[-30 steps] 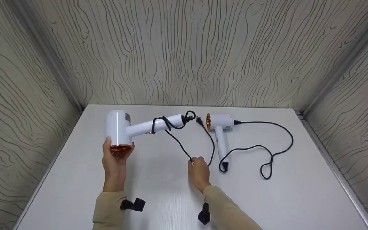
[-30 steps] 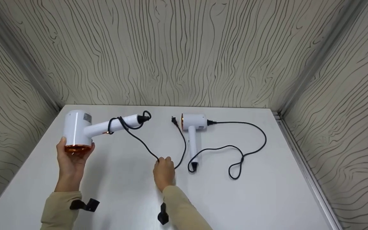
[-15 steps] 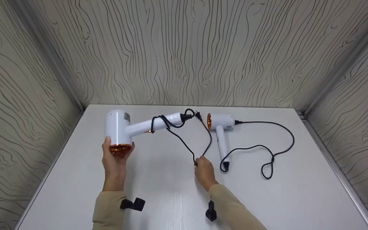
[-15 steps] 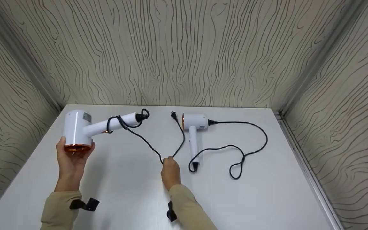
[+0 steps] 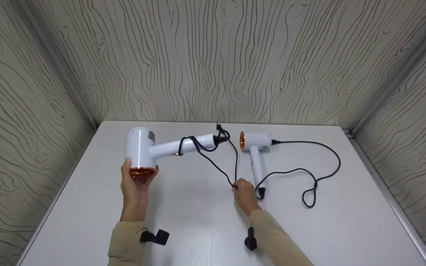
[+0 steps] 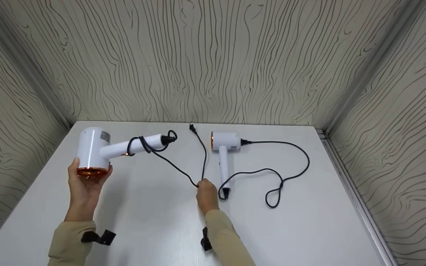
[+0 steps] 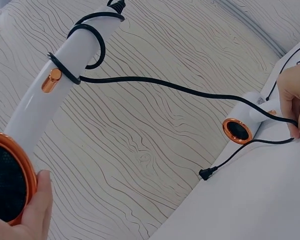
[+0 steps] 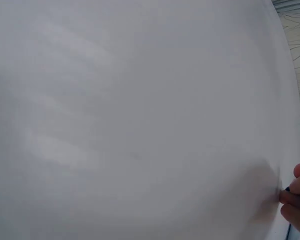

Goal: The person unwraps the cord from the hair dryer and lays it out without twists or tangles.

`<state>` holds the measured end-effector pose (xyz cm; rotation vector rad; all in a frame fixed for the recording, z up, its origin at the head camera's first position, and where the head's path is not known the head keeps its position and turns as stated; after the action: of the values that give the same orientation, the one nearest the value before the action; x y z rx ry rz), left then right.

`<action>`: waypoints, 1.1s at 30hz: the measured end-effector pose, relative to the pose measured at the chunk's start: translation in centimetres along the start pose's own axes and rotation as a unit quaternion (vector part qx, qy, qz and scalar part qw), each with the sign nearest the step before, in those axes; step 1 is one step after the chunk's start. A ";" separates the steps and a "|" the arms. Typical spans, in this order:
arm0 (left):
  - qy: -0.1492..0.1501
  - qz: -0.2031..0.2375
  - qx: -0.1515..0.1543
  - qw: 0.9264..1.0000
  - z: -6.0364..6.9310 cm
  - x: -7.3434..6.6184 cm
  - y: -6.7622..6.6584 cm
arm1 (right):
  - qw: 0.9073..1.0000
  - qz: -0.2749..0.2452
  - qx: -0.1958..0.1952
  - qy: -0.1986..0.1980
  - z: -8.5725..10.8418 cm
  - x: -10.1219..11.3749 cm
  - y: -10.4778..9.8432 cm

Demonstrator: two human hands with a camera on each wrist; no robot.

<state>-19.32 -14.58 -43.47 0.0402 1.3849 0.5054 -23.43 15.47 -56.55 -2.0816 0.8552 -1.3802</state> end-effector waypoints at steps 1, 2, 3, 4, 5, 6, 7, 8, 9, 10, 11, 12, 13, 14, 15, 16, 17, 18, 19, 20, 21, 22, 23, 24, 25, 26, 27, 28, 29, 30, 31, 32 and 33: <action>0.000 -0.002 0.003 1.000 0.0 0.0 0.0 | 1.000 0.003 0.000 0.000 0.0 -0.1 0.0; 0.001 -0.004 0.005 1.000 0.0 0.0 0.0 | 1.000 0.009 0.000 -0.001 -0.1 -0.3 0.0; 0.002 -0.006 0.007 1.000 0.1 0.0 0.0 | 1.000 0.015 -0.001 -0.002 -0.1 -0.5 0.0; 0.002 -0.007 0.007 1.000 0.1 0.0 0.0 | 1.000 0.018 -0.004 0.000 -0.2 -0.6 -0.1; 0.002 -0.010 0.005 1.000 0.1 -0.1 0.0 | 1.000 0.021 -0.006 0.003 -0.3 -0.8 -0.1; 0.003 -0.013 0.003 1.000 0.1 -0.1 0.0 | 1.000 0.026 -0.008 0.004 -0.3 -0.9 -0.2; 0.003 -0.016 0.001 1.000 0.1 -0.1 0.0 | 0.999 0.030 -0.009 0.004 -0.3 -1.0 -0.3; 0.004 -0.020 0.000 1.000 0.1 -0.1 0.0 | 0.999 0.033 -0.009 0.004 -0.4 -1.1 -0.3; 0.004 -0.023 -0.001 1.000 0.1 -0.2 0.0 | 0.999 0.033 -0.007 0.007 -0.4 -1.1 -0.4; 0.003 -0.026 -0.001 1.000 0.1 -0.2 0.0 | 0.999 0.031 -0.002 0.009 -0.4 -1.1 -0.4; 0.003 -0.029 -0.001 1.000 0.1 -0.2 0.0 | 1.000 0.026 0.002 0.011 -0.5 -1.1 -0.5; 0.003 -0.031 -0.002 1.000 0.1 -0.2 0.0 | 1.000 0.021 0.009 0.015 -0.5 -1.0 -0.5; 0.003 -0.033 -0.002 0.999 0.1 -0.2 0.0 | 1.000 0.015 0.014 0.017 -0.5 -1.0 -0.5; 0.003 -0.036 -0.003 0.999 0.1 -0.2 0.0 | 1.000 0.009 0.021 0.020 -0.5 -0.9 -0.5; 0.002 -0.039 -0.005 0.999 0.1 -0.1 0.0 | 0.999 0.005 0.028 0.021 -0.5 -0.8 -0.6; 0.002 -0.040 -0.007 0.999 0.1 -0.1 0.0 | 0.999 -0.001 0.033 0.023 -0.5 -0.7 -0.6; 0.001 -0.041 -0.008 0.999 0.1 -0.1 0.0 | 0.999 -0.005 0.036 0.023 -0.5 -0.6 -0.6; 0.000 -0.042 -0.009 0.999 0.1 0.0 0.0 | 0.999 -0.007 0.038 0.023 -0.5 -0.6 -0.6; -0.002 -0.042 -0.009 0.999 0.1 0.0 0.0 | 0.999 -0.009 0.038 0.022 -0.5 -0.5 -0.6; -0.003 -0.041 -0.009 0.999 0.1 0.0 0.0 | 0.999 -0.012 0.038 0.022 -0.5 -0.5 -0.7; -0.003 -0.041 -0.009 0.999 0.1 0.1 0.1 | 0.999 -0.012 0.036 0.018 -0.5 -0.5 -0.7; -0.004 -0.039 -0.009 0.999 0.1 0.1 0.1 | 0.999 -0.015 0.034 0.016 -0.5 -0.4 -0.7; -0.004 -0.039 -0.009 0.999 0.1 0.1 0.1 | 0.999 -0.014 0.031 0.011 -0.5 -0.4 -0.7; -0.004 -0.039 -0.009 0.999 0.1 0.2 0.1 | 0.999 -0.014 0.029 0.007 -0.6 -0.4 -0.7; -0.004 -0.038 -0.008 0.999 0.1 0.2 0.1 | 0.999 -0.014 0.029 0.005 -0.6 -0.4 -0.7; -0.004 -0.038 -0.008 0.999 0.1 0.2 0.1 | 1.000 -0.013 0.028 0.001 -0.6 -0.4 -0.8; -0.001 -0.041 -0.006 0.999 0.1 0.2 0.2 | 1.000 -0.010 0.027 -0.004 -0.7 -0.3 -0.8; 0.000 -0.044 -0.006 0.999 0.1 0.3 0.2 | 1.000 -0.011 0.028 -0.006 -0.7 -0.3 -0.9; 0.002 -0.047 -0.004 0.999 0.1 0.3 0.2 | 1.000 -0.009 0.029 -0.008 -0.7 -0.2 -1.0; 0.002 -0.049 -0.003 0.999 0.1 0.3 0.2 | 0.999 -0.010 0.030 -0.008 -0.8 -0.1 -1.0; 0.004 -0.051 -0.002 0.999 0.1 0.4 0.3 | 0.999 -0.011 0.031 -0.009 -0.8 0.0 -1.1; 0.004 -0.055 -0.001 0.998 0.1 0.3 0.3 | 0.999 -0.011 0.033 -0.008 -0.9 0.2 -1.2; 0.004 -0.059 0.001 0.998 0.1 0.3 0.3 | 0.999 -0.014 0.035 -0.006 -1.0 0.4 -1.3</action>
<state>-19.27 -14.20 -43.61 -0.0413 1.3862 0.4062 -23.94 16.00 -55.05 -2.0547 0.7645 -1.3898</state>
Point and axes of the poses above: each hand's wrist, its own z-axis away from the middle knuckle, its own y-axis out of the palm, x = y × z, the point moved 1 cm from there along -z, towards the middle knuckle, and after that the axes turned 11 degrees about -z, right-handed, at the moved point
